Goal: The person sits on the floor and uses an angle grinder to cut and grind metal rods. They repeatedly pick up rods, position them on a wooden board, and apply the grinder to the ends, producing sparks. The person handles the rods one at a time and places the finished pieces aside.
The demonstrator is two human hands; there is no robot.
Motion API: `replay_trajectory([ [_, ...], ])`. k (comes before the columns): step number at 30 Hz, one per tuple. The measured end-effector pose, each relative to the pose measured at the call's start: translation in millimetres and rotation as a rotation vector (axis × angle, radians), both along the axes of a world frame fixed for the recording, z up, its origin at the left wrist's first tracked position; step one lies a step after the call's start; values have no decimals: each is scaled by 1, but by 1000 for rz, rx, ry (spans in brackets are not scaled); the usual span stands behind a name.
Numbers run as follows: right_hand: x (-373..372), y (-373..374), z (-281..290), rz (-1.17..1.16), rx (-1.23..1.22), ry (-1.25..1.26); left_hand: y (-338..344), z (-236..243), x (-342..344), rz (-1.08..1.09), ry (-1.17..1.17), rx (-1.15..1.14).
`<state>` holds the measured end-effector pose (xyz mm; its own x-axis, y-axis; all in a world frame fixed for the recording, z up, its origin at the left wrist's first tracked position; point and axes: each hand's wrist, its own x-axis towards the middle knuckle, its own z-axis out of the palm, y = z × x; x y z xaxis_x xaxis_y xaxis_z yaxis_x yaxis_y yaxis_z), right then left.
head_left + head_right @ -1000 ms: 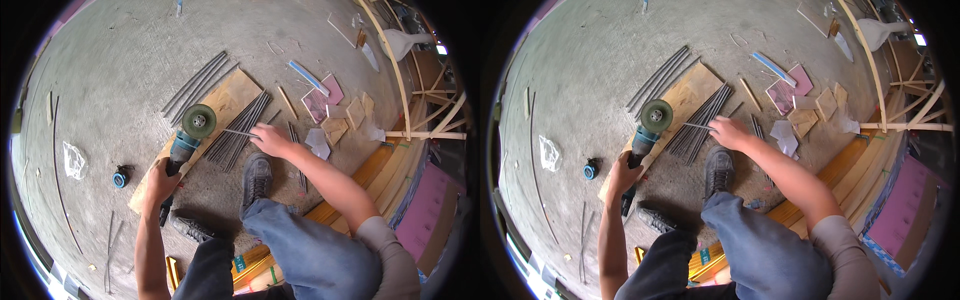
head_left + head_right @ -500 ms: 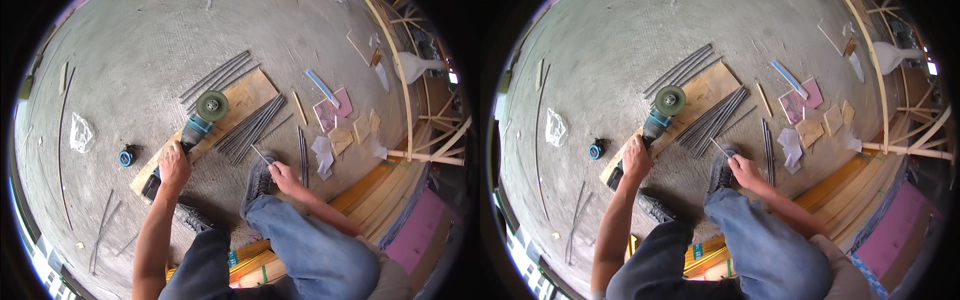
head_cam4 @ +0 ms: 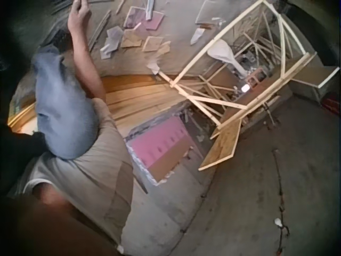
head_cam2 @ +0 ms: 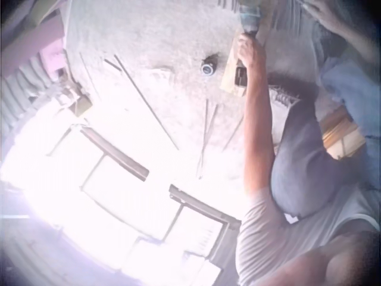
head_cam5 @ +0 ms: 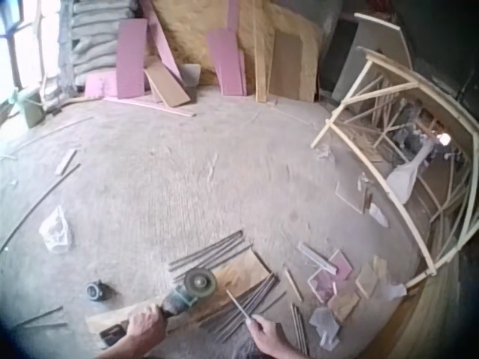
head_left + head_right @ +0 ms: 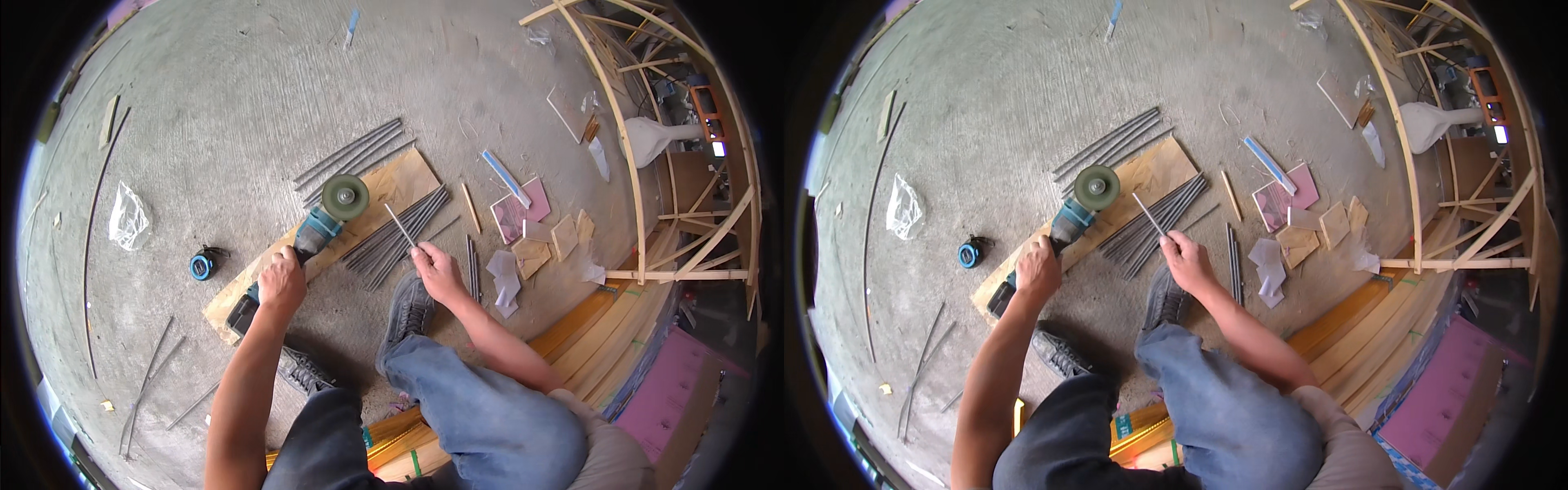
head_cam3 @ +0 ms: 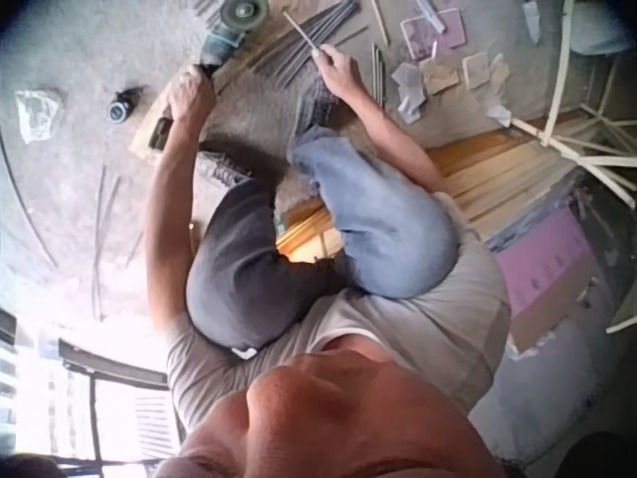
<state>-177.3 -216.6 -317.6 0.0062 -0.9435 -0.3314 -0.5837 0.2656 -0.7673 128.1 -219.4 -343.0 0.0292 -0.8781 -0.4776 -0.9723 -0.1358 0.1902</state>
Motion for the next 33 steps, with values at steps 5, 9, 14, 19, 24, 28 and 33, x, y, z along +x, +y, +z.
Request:
replay_trajectory([
  [5, 6, -20, -9, -9, -88, 54, -1, 8, 1, 3, 47, -2],
  [9, 13, -32, -8, 8, -172, 89, 2, 5, 3, -20, 38, -45],
  [14, 9, -42, -5, -42, -96, 65, 0, 9, 1, -7, 51, -34],
  [19, 9, -43, -8, -23, -197, 77, 0, 8, 2, -7, 43, -16],
  [24, 6, -50, -11, -26, -183, 104, -1, 10, 0, 4, 44, 5],
  [28, 8, -49, -9, -32, -268, 195, -1, 10, 2, -7, 24, 7],
  [33, 8, -49, -8, 9, -493, 254, -2, 12, 0, -1, 24, 17],
])
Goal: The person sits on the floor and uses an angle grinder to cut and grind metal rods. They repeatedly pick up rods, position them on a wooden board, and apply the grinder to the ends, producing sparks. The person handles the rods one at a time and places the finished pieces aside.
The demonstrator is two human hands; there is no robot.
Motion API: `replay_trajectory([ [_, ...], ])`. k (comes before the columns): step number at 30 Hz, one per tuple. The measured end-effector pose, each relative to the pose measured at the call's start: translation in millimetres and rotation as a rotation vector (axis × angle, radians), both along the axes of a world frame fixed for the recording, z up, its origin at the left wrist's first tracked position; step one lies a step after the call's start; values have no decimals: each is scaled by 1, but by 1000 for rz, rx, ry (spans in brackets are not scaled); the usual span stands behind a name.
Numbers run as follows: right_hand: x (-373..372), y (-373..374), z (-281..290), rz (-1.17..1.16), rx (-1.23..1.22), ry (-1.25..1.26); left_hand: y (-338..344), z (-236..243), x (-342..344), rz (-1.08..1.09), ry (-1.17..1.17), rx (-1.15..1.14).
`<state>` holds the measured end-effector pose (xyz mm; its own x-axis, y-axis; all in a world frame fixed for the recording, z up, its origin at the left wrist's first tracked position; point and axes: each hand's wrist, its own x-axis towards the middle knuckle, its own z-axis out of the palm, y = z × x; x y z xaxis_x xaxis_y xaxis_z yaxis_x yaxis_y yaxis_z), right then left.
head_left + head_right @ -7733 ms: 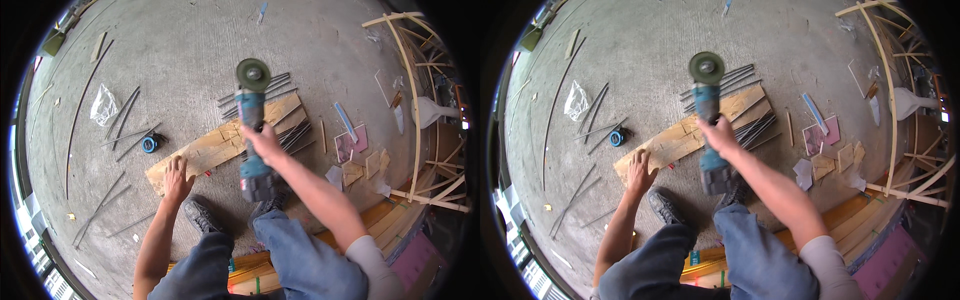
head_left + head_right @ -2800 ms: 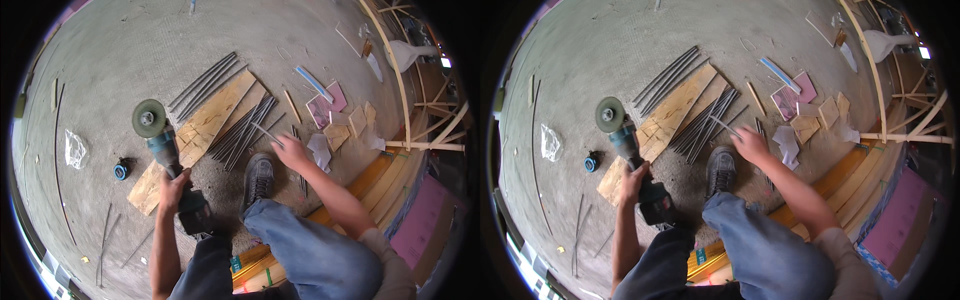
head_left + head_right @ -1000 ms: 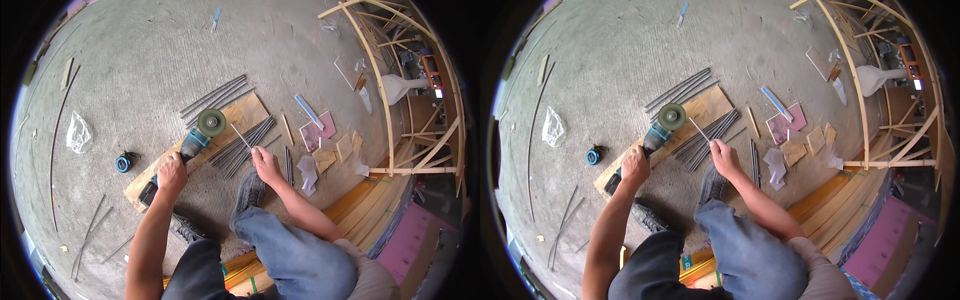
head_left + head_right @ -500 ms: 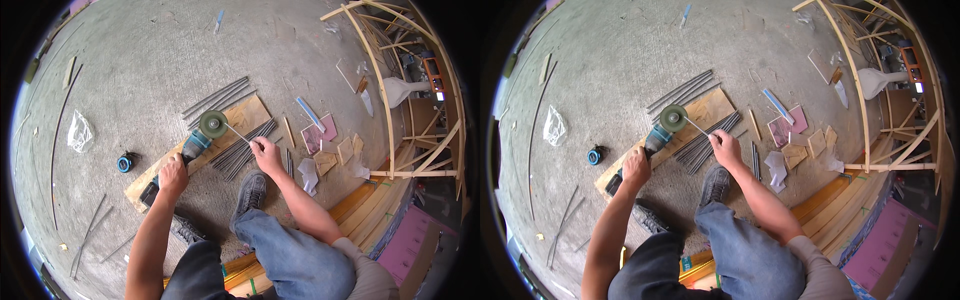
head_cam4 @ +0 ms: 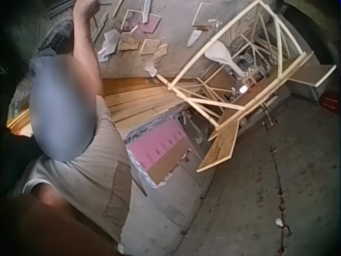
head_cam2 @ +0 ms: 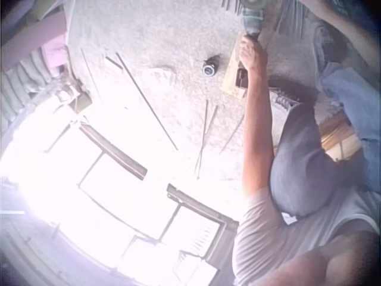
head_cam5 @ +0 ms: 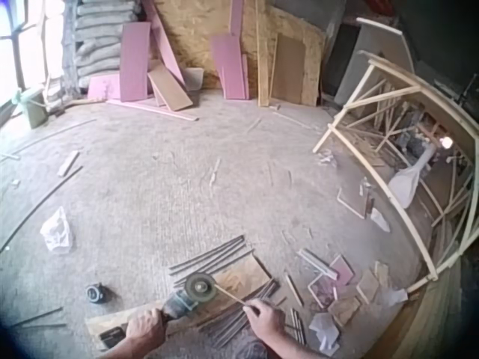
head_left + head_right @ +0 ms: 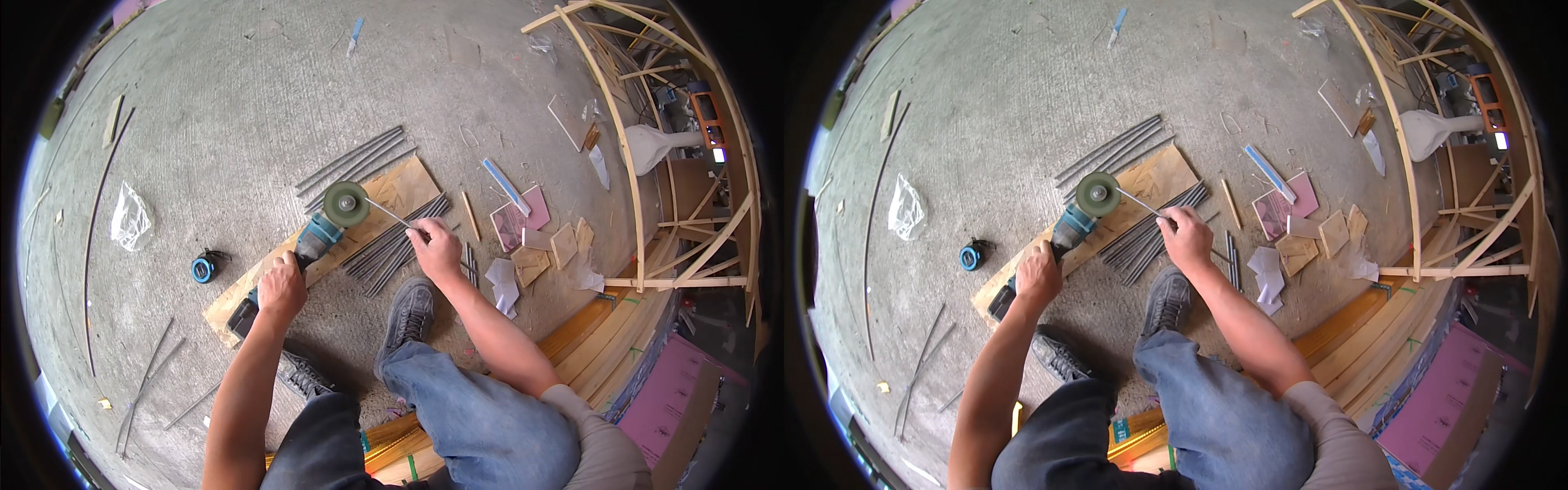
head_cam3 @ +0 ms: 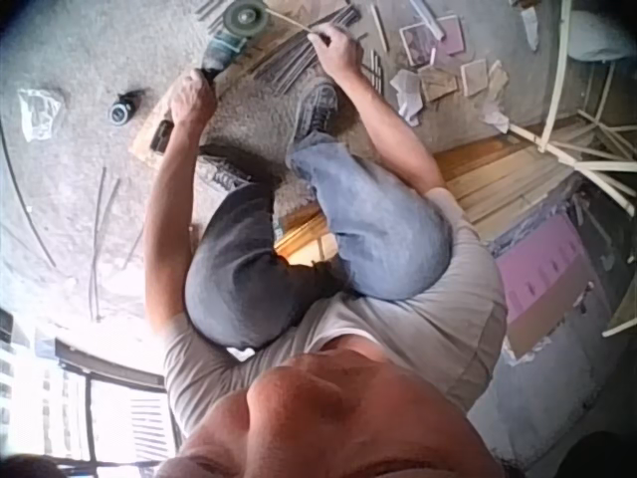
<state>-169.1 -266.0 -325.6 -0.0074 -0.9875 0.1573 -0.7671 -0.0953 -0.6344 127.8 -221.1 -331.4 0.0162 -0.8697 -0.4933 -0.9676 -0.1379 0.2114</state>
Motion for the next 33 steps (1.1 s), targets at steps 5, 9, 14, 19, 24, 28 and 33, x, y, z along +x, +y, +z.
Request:
replay_trajectory([
  [5, 3, 1, 2, 47, -59, 41, -1, 2, -1, 3, -7, 7],
  [9, 3, 1, 1, 58, -68, 50, -1, 1, -2, 10, -10, 18],
  [14, 0, 3, 2, 101, -98, 92, -1, 3, -2, 13, -2, 15],
  [19, -2, 2, 7, 142, -129, 198, -1, 3, -1, 23, 9, 3],
  [24, -5, 2, 7, 192, -139, 240, 0, -2, 0, 19, 20, -1],
  [28, -7, 1, 11, 217, -119, 268, 0, -4, 1, 25, 24, 0],
  [33, -8, -1, 21, 273, -107, 315, 1, -2, 1, 0, 13, -23],
])
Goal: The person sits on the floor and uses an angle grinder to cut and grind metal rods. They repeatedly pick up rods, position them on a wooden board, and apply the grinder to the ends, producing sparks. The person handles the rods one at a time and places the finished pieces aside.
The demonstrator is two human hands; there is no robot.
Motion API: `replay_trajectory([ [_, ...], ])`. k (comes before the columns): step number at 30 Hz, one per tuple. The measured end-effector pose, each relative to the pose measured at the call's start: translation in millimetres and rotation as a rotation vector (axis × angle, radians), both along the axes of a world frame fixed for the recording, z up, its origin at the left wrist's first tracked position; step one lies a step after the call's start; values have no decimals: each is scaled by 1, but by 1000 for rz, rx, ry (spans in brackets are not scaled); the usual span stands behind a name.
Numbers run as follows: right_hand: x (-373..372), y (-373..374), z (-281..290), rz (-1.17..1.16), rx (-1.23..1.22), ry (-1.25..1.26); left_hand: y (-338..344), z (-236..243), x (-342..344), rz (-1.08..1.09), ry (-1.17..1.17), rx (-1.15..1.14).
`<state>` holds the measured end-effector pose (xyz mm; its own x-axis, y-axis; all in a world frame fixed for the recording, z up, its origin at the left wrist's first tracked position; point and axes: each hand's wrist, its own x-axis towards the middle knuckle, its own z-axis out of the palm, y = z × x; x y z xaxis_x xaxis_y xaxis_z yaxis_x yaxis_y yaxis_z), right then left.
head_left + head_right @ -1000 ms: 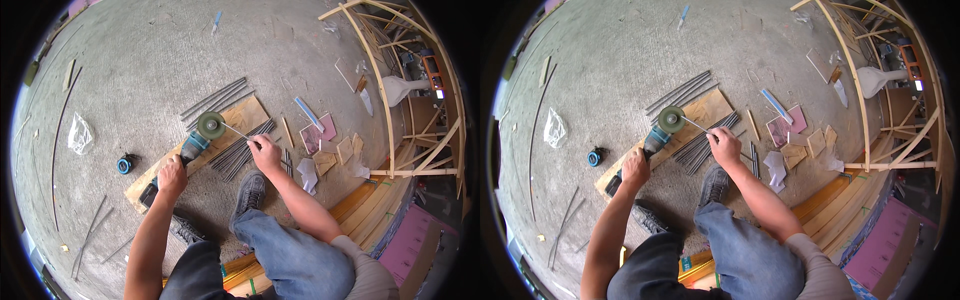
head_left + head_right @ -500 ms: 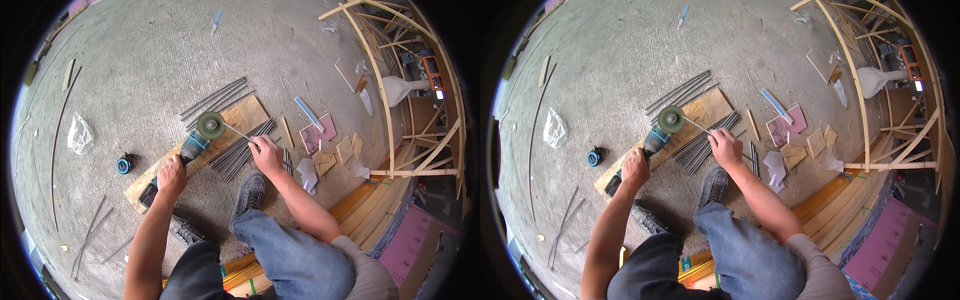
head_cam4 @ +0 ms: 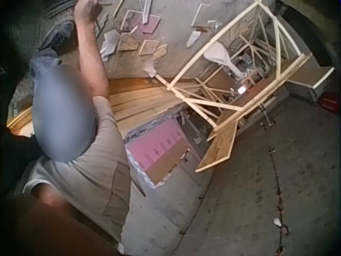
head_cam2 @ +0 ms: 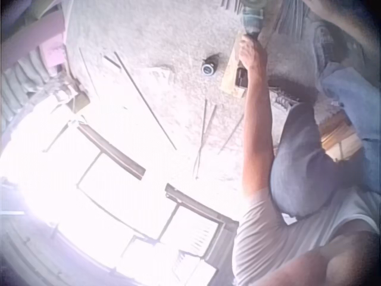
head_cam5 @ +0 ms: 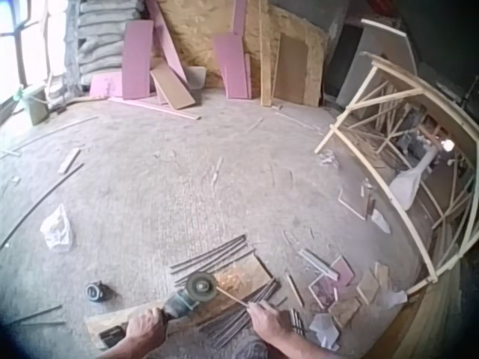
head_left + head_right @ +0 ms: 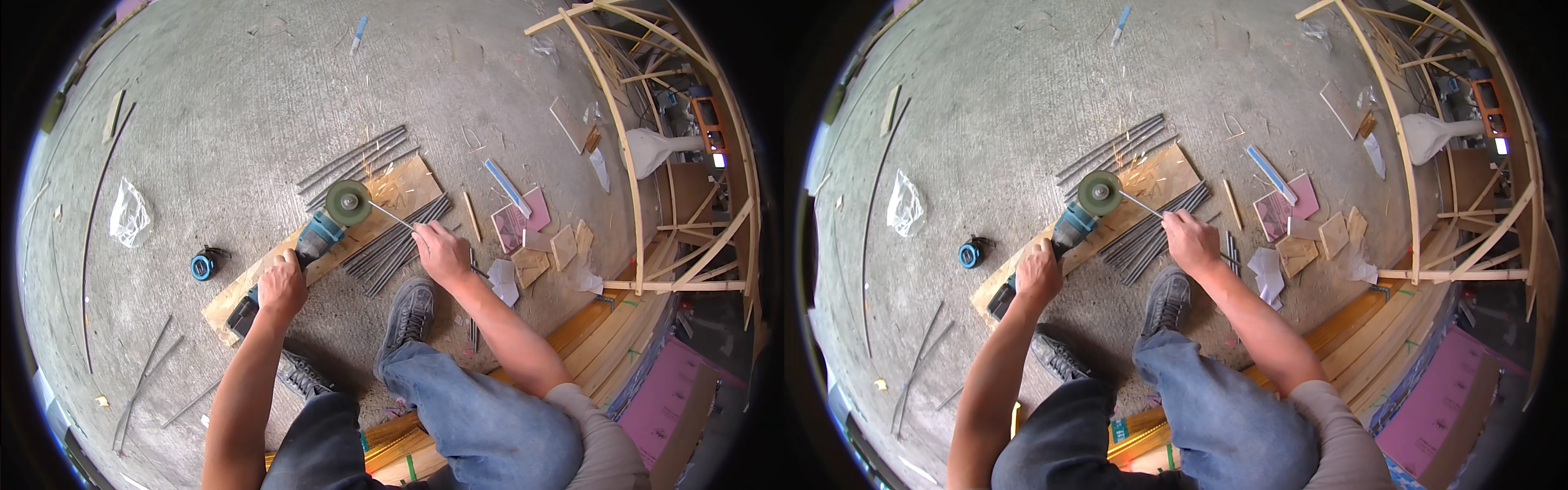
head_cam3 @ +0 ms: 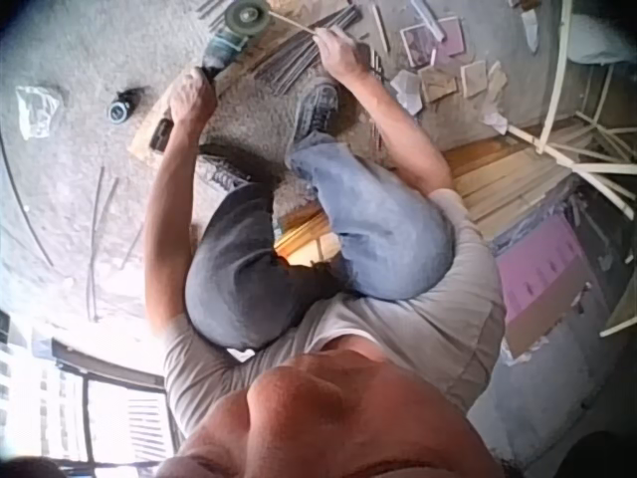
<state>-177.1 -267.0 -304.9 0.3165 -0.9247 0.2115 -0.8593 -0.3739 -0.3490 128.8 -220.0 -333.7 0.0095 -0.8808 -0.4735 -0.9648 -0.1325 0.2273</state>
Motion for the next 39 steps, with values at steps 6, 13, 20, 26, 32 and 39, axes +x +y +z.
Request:
replay_trajectory([
  [6, -4, -3, 3, 23, 101, 81, -1, -2, 1, 31, 13, 26],
  [13, -4, -6, 8, 63, 129, 76, -1, -1, 1, 35, 25, 27],
  [20, -3, -7, 12, 63, 173, 81, -2, 2, 1, 30, 24, 24],
  [26, 1, -8, 14, 51, 228, 85, -1, -1, 1, 26, 32, 21],
  [32, -1, -7, 15, 32, 285, 71, -2, 2, 0, 28, 27, 36],
  [39, 0, -8, 17, 2, 362, 17, -2, 2, 0, 35, 24, 34],
])
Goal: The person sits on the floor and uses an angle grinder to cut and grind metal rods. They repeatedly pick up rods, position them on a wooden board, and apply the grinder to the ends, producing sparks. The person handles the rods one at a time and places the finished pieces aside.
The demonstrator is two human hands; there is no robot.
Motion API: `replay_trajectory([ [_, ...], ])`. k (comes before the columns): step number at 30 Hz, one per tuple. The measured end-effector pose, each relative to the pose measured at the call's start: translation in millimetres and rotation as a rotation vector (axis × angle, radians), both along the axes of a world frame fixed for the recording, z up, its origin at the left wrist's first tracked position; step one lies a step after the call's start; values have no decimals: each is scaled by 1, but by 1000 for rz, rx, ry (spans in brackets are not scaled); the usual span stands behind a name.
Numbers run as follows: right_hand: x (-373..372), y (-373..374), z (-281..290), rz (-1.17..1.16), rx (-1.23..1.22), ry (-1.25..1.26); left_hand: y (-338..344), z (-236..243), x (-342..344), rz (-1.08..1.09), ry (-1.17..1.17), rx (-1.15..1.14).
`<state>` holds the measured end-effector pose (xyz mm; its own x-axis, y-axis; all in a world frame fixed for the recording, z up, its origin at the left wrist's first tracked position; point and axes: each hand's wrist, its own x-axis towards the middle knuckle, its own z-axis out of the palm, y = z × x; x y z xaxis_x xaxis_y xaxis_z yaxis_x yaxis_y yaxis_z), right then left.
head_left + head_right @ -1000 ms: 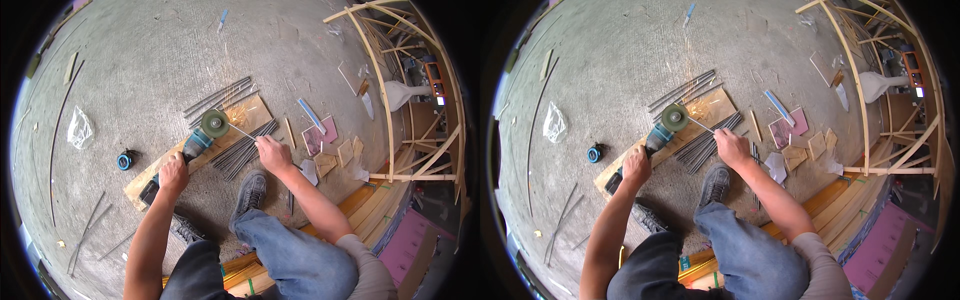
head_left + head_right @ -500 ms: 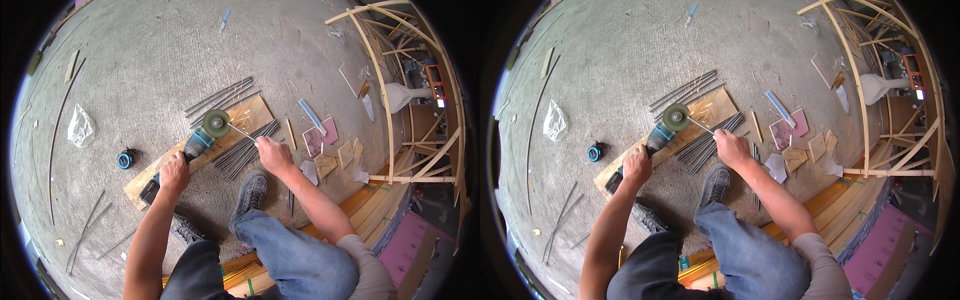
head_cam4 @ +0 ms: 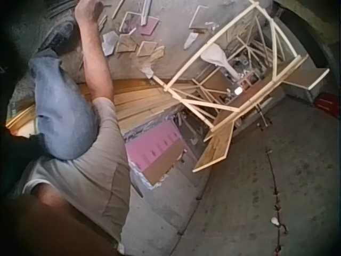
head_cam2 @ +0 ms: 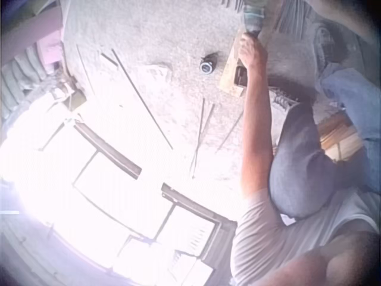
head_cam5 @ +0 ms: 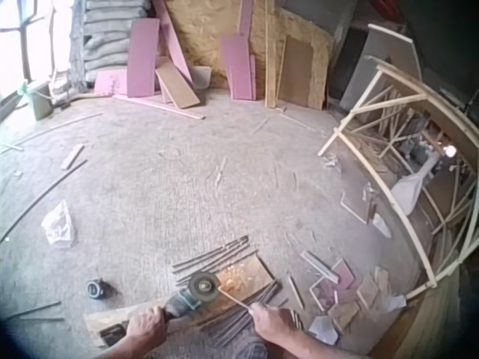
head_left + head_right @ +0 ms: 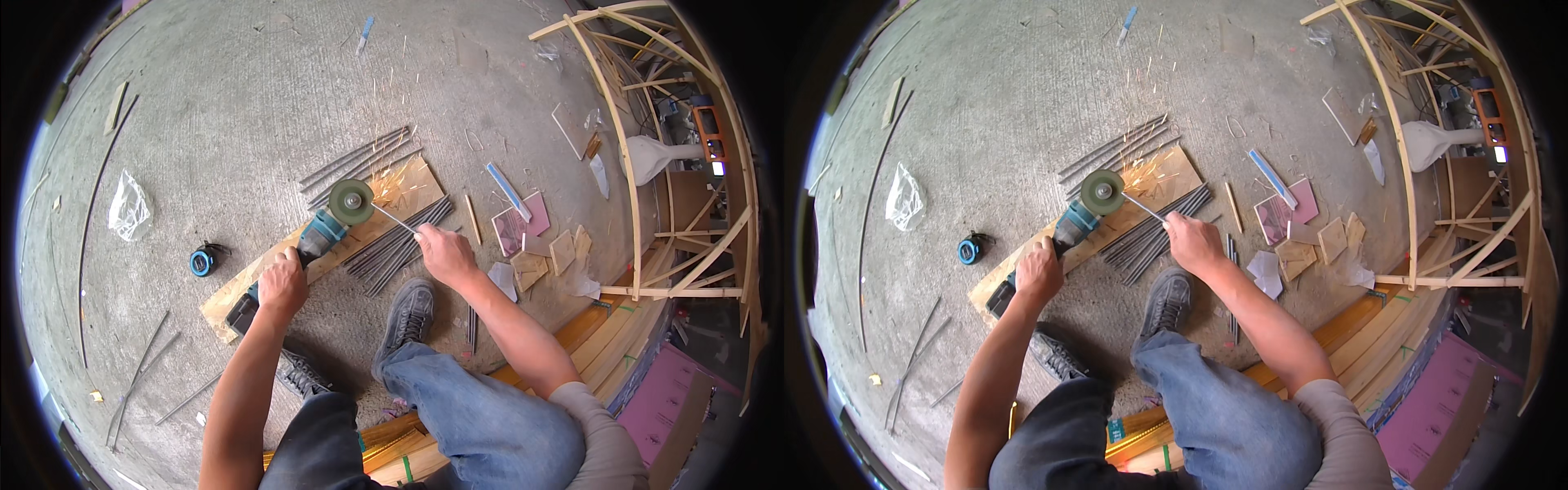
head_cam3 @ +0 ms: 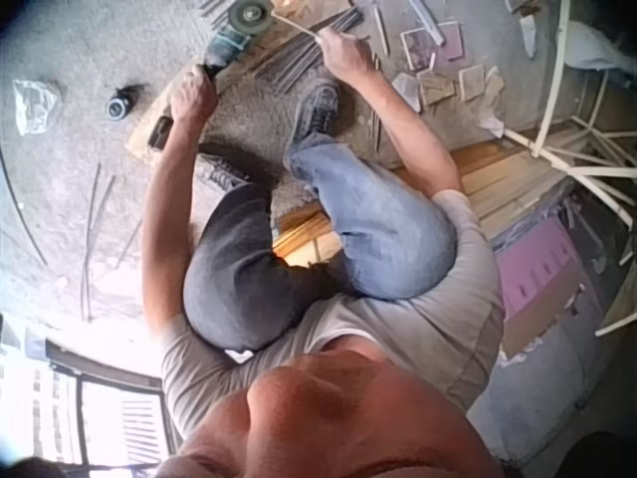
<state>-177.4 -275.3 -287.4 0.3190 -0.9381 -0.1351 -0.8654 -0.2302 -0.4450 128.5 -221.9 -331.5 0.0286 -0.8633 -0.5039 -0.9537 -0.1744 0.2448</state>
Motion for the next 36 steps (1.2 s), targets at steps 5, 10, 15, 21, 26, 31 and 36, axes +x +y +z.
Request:
replay_trajectory([
  [5, 3, -1, 3, -20, 42, -3, 2, 1, 0, -16, 2, -41],
  [10, 0, -5, 1, -67, 141, -21, 2, -2, 0, -17, -4, -45],
  [15, -3, -9, -2, -80, 202, -120, 2, -3, 1, -27, -3, -55],
  [21, -4, -13, -1, -109, 337, -169, 0, -1, 1, -5, 1, -3],
  [26, -3, -20, 7, -139, 492, -223, 2, -1, 1, -13, 2, -34],
  [31, 0, -25, 13, -130, 534, -220, 2, -3, 1, -11, -2, -35],
  [36, -1, -30, 13, -178, 642, -260, 2, -2, 1, -11, 9, -35],
])
